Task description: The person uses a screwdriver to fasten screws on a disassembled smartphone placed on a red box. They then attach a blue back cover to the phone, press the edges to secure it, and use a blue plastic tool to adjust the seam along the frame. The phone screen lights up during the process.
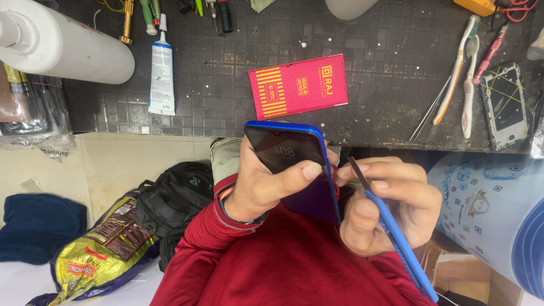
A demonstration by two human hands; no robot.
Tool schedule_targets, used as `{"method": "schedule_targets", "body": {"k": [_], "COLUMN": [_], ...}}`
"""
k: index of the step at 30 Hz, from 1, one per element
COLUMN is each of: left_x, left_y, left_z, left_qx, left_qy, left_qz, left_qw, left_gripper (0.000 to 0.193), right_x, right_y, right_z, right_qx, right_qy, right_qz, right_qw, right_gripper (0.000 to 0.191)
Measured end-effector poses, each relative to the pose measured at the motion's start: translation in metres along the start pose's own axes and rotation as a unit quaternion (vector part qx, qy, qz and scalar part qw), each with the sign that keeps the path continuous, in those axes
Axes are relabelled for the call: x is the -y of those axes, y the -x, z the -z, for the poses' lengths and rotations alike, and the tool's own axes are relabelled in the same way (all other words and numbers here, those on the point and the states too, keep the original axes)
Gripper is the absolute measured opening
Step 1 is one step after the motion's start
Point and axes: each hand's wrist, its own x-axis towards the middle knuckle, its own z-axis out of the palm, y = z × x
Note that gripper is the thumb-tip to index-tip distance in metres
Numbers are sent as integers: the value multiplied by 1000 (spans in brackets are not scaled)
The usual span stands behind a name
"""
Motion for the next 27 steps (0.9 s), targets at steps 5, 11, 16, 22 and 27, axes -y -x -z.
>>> {"method": "schedule_targets", "body": {"k": [5,11,16,22,27], "left_x": [0,-5,-6,-3,1], "left_y": [-1,-2,-3,-1,0], "left_z": [-1,-4,-4,-2,-1], "left_qx": [-3,8,-4,-17,-25], "left_qy": [-38,-3,-16,-38,-49], "left_qz": [-21,3,5,0,-9], "left_qw": [999,1000,1000,999,998], "left_gripper": [23,23,24,26,28], "right_x": [0,0,-1,-1,0], "right_y": [-3,-7,-9,-10,-11], "right_z": [8,11,11,10,10], "right_qx": [55,90,99,102,107], "right_qy": [5,44,65,69,71], "right_qz": [8,39,47,54,51], "right_qw": [998,994,992,991,990], "right_gripper": [28,27,26,25,24]}}
